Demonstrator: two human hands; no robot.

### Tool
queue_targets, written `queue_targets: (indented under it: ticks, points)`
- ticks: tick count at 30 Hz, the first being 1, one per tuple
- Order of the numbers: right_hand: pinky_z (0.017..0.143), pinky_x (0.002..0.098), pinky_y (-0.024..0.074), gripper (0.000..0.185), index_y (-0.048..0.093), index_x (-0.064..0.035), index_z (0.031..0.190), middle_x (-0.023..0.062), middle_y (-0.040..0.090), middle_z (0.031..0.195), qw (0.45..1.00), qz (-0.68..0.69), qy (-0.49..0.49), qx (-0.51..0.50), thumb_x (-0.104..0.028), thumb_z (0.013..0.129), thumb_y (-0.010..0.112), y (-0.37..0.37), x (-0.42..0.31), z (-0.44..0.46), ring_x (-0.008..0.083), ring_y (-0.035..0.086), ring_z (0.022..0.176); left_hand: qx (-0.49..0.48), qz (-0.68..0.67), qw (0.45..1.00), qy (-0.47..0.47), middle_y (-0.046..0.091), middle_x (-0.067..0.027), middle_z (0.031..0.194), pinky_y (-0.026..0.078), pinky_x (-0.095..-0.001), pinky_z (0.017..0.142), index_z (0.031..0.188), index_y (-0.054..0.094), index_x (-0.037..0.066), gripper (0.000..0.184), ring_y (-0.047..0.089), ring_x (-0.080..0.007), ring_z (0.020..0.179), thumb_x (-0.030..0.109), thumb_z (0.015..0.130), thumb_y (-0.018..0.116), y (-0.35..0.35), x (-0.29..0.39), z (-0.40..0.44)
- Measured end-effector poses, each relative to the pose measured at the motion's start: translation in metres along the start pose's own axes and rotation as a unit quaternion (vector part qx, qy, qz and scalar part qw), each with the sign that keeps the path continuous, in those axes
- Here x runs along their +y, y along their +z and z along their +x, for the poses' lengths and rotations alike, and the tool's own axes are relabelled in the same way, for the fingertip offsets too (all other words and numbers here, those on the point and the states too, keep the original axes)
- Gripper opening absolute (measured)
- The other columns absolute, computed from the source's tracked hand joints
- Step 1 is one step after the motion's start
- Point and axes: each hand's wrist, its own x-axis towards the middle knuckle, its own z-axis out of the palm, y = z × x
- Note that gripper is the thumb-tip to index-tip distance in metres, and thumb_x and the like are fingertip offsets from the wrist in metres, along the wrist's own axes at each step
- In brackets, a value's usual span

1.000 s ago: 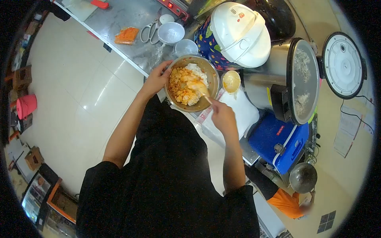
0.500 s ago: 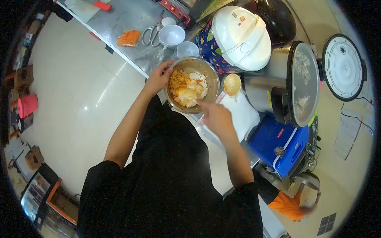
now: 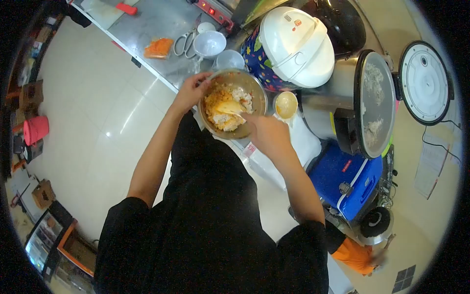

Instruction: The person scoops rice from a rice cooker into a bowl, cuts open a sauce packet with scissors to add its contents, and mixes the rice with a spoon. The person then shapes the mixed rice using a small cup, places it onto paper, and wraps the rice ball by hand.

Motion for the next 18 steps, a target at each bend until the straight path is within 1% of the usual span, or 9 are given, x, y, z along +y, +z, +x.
queue_targets:
  ticks: [3, 6, 7, 10, 13, 16, 17, 18]
  points:
    - [0.072, 0.0466, 0.0548, 0.038, 0.069, -0.0239, 0.123, 0.0165, 0.071, 0.088, 0.995, -0.057, 0.070, -0.050, -0.014, 0.088, 0.056, 0.009, 0.006, -0.039, 0.0340, 0.070, 0.081, 0.009, 0.010, 1.000, -0.008, 0.069, -0.0064, 0.099, 0.050, -0.0291, 0.081, 0.128, 0.062, 0.003, 0.033, 0.062, -0.0134, 0.089, 0.016, 0.099, 0.056, 0.001, 0.007, -0.008]
    - [0.071, 0.0469, 0.0552, 0.042, 0.068, -0.0249, 0.125, 0.0146, 0.071, 0.088, 0.999, -0.035, 0.021, 0.006, -0.012, 0.086, 0.056, 0.058, 0.014, -0.031, 0.0333, 0.070, 0.081, 0.029, 0.025, 0.999, 0.007, 0.068, -0.0067, 0.099, 0.050, -0.0290, 0.081, 0.127, 0.063, 0.003, 0.032, 0.062, -0.0136, 0.088, 0.017, 0.099, 0.057, 0.004, 0.005, -0.008]
    - [0.071, 0.0468, 0.0553, 0.045, 0.067, -0.0250, 0.126, 0.0148, 0.071, 0.089, 0.998, -0.037, 0.043, -0.011, -0.011, 0.084, 0.057, 0.060, 0.005, -0.020, 0.0336, 0.070, 0.081, 0.037, 0.033, 0.999, 0.017, 0.068, -0.0068, 0.099, 0.050, -0.0289, 0.080, 0.127, 0.063, 0.003, 0.032, 0.062, -0.0137, 0.088, 0.017, 0.099, 0.057, 0.006, 0.002, -0.006]
    - [0.071, 0.0467, 0.0553, 0.045, 0.067, -0.0256, 0.126, 0.0148, 0.071, 0.089, 0.999, -0.010, 0.030, 0.035, -0.012, 0.085, 0.058, 0.068, 0.005, 0.003, 0.0333, 0.070, 0.082, 0.028, -0.009, 1.000, -0.002, 0.068, -0.0075, 0.100, 0.050, -0.0286, 0.079, 0.127, 0.064, 0.004, 0.031, 0.062, -0.0141, 0.086, 0.018, 0.099, 0.058, 0.007, -0.004, -0.003]
    - [0.070, 0.0467, 0.0551, 0.045, 0.067, -0.0270, 0.127, 0.0150, 0.071, 0.088, 0.998, 0.000, 0.050, 0.036, -0.013, 0.085, 0.060, 0.023, 0.005, -0.022, 0.0326, 0.070, 0.082, 0.009, 0.012, 1.000, 0.002, 0.066, -0.0077, 0.100, 0.050, -0.0285, 0.078, 0.130, 0.061, 0.006, 0.033, 0.061, -0.0141, 0.085, 0.019, 0.100, 0.058, 0.000, 0.005, -0.008]
    - [0.070, 0.0467, 0.0550, 0.043, 0.067, -0.0284, 0.127, 0.0153, 0.071, 0.086, 0.999, -0.009, 0.050, -0.005, -0.015, 0.086, 0.060, 0.005, 0.008, -0.052, 0.0324, 0.070, 0.081, 0.097, -0.012, 0.995, -0.022, 0.062, -0.0088, 0.084, 0.051, -0.0321, 0.073, 0.127, 0.062, 0.005, 0.033, 0.062, -0.0168, 0.076, 0.018, 0.097, 0.058, 0.002, 0.011, -0.034]
    - [0.071, 0.0465, 0.0550, 0.042, 0.068, -0.0284, 0.125, 0.0168, 0.070, 0.087, 0.997, 0.009, 0.067, -0.029, -0.013, 0.087, 0.059, 0.014, 0.006, -0.049, 0.0339, 0.070, 0.081, 0.103, -0.009, 0.994, -0.028, 0.063, -0.0097, 0.084, 0.051, -0.0325, 0.073, 0.128, 0.061, 0.005, 0.033, 0.062, -0.0177, 0.076, 0.018, 0.097, 0.058, 0.005, 0.011, -0.043]
    - [0.072, 0.0467, 0.0549, 0.040, 0.069, -0.0281, 0.124, 0.0173, 0.070, 0.088, 0.998, 0.006, 0.057, -0.016, -0.013, 0.088, 0.058, 0.029, 0.006, -0.042, 0.0346, 0.069, 0.081, 0.108, -0.006, 0.993, -0.035, 0.063, -0.0106, 0.085, 0.051, -0.0329, 0.073, 0.129, 0.060, 0.005, 0.034, 0.062, -0.0186, 0.075, 0.018, 0.098, 0.058, 0.010, 0.012, -0.054]
